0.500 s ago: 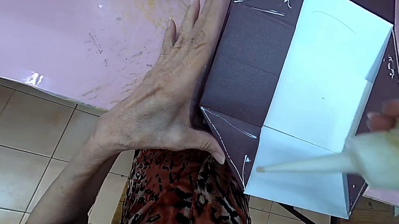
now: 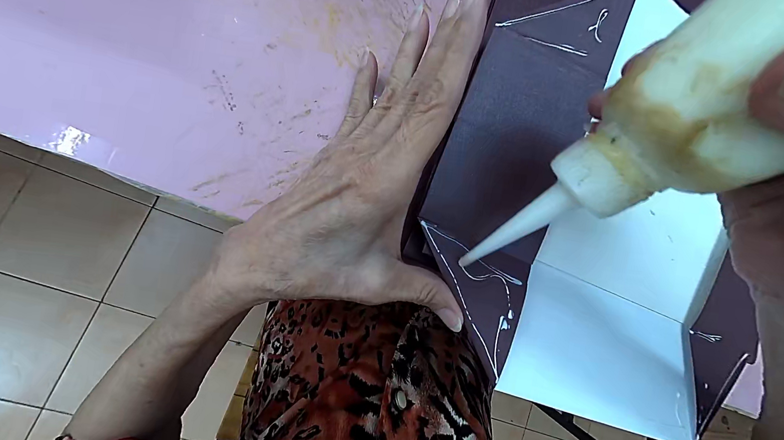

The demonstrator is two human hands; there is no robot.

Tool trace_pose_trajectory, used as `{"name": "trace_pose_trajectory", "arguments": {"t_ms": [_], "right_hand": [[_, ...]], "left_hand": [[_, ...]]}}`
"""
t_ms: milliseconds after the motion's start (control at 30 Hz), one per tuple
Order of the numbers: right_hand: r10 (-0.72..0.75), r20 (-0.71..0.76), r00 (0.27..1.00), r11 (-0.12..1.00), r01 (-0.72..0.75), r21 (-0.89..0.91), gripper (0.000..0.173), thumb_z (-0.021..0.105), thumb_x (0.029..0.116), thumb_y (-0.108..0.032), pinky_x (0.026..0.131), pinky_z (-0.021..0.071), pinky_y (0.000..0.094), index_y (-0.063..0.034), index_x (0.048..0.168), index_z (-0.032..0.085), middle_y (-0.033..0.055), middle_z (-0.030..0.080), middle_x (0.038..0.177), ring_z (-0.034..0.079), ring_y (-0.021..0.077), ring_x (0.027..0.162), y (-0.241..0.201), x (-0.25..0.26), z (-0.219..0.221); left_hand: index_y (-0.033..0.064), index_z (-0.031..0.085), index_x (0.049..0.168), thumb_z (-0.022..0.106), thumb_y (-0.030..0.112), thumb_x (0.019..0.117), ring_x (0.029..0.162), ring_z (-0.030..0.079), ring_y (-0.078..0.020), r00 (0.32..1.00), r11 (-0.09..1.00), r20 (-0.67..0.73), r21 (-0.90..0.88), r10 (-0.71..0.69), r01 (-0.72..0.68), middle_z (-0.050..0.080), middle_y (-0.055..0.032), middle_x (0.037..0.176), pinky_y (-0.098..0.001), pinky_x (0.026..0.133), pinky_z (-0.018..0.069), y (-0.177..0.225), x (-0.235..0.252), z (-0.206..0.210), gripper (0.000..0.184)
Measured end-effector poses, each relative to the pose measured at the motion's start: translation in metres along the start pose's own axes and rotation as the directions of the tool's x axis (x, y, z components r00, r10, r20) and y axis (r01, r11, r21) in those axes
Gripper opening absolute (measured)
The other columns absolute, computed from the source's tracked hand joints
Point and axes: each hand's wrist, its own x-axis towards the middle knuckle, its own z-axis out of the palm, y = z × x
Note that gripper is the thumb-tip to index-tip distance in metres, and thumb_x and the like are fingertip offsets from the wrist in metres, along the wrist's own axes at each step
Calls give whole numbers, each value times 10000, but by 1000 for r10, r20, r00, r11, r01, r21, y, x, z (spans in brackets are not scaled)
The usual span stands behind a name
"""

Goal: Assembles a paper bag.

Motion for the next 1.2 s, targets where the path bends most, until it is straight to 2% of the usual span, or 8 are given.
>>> {"name": "trace_pose_trajectory", "arguments": {"t_ms": [233,367,500,667,767,1000,1100,1200], "right_hand": [[-4,58,998,1000,4,0,53,747,880,-106,797,644,264,-74,898,708,28,764,898,753,146,876,0,9,10],[112,158,981,938,-51,-343,182,504,1052,-73,825,568,186,25,1145,627,45,701,1092,683,70,1028,-14,-65,-18],[40,131,991,979,-13,-203,168,593,1034,-148,934,569,210,-77,1176,647,-43,687,1153,662,59,1110,-8,-46,-16],[4,35,999,997,-2,-81,332,840,820,-286,795,649,281,-108,1048,677,-28,744,974,738,127,916,-2,-8,-4],[45,98,994,986,-29,-162,312,717,958,-267,938,579,243,-119,1217,626,-59,686,1145,672,83,1087,-2,-35,-17],[177,96,979,973,-189,132,467,676,981,-271,919,614,337,-26,1346,519,93,670,1215,694,216,1087,-2,-60,-41],[136,-91,987,983,-123,138,299,477,1053,-143,998,563,328,-16,1318,531,118,644,1278,655,213,1178,-11,-107,-57],[101,-248,963,960,-28,278,254,462,1056,-118,989,577,364,-25,1273,555,123,634,1236,658,236,1151,-14,-124,-81]], "left_hand": [[-90,-13,1591,714,755,698,1584,59,-323,1000,1000,-20,10,10,-10,128,-200,1694,-638,1250,-5,-1,0,2,1428],[-96,28,1591,719,751,694,1579,89,-337,1000,999,-13,37,13,-13,161,-213,1684,-628,1253,15,-1,-1,1,1414],[-78,10,1598,745,711,699,1580,86,-329,1000,1000,-8,26,9,-9,158,-193,1690,-613,1259,11,-2,-2,0,1403],[-67,-26,1599,752,717,688,1578,104,-322,1000,1000,0,-16,10,-10,159,-182,1691,-631,1254,9,-3,-1,-2,1431],[-63,-33,1600,743,726,697,1580,85,-329,1000,1000,-1,-30,0,0,131,-191,1695,-635,1252,6,-2,-2,-2,1428],[-56,0,1605,715,707,749,1577,102,-335,1000,1000,16,11,-14,14,141,-207,1690,-623,1253,-5,-1,-4,-5,1351],[23,9,1631,735,748,702,1570,164,-268,997,998,56,-2,-62,62,143,-158,1700,-484,1289,123,-8,-10,-7,1384],[92,101,1636,872,650,619,1507,315,-183,990,983,99,-146,-95,109,242,-82,1676,-347,1221,333,-24,-21,-2,1393]]}}
